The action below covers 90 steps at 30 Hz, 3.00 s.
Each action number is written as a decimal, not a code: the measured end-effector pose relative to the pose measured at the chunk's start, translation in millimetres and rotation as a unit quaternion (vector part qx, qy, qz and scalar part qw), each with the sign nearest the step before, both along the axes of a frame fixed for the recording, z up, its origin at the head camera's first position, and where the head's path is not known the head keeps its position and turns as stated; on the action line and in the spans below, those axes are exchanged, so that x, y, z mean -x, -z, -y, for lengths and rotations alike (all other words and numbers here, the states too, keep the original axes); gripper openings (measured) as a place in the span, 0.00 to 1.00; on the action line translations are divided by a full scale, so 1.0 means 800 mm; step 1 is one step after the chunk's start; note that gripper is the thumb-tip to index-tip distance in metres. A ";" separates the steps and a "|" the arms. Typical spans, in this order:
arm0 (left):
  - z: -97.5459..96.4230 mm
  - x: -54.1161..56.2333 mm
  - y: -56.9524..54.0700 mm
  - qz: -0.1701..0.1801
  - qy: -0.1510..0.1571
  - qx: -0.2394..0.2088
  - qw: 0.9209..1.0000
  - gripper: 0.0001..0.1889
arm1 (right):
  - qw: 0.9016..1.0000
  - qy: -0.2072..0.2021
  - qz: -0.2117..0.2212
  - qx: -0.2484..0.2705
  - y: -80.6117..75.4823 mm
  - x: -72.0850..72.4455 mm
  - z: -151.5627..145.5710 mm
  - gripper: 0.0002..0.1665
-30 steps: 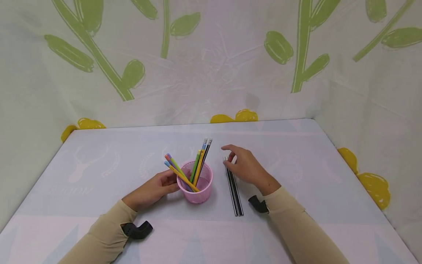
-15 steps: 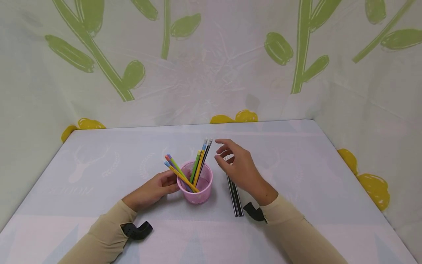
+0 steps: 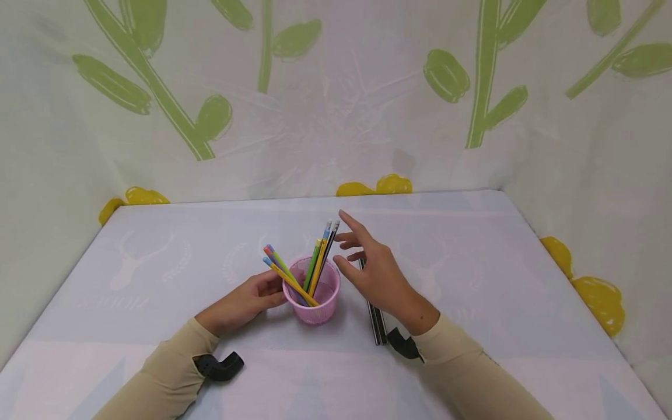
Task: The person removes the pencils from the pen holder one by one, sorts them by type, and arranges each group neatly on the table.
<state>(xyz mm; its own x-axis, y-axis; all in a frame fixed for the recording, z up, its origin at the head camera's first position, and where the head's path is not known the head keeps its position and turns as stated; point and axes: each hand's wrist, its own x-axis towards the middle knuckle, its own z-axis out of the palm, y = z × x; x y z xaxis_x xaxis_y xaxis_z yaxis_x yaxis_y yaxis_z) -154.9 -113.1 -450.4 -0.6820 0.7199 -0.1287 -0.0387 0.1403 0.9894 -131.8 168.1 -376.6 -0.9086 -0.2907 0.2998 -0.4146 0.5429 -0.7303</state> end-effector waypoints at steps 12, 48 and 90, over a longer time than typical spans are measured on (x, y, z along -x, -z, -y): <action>0.001 0.002 -0.001 -0.001 0.001 0.000 1.000 0.27 | 1.000 -0.008 0.005 0.003 -0.001 -0.003 0.006 0.46; -0.001 -0.007 0.002 0.006 -0.009 0.012 1.000 0.24 | 0.999 0.032 -0.018 0.031 0.013 -0.017 0.012 0.39; 0.001 -0.006 0.001 0.012 -0.012 0.002 1.000 0.27 | 0.976 -0.016 -0.106 0.191 -0.009 -0.017 0.007 0.44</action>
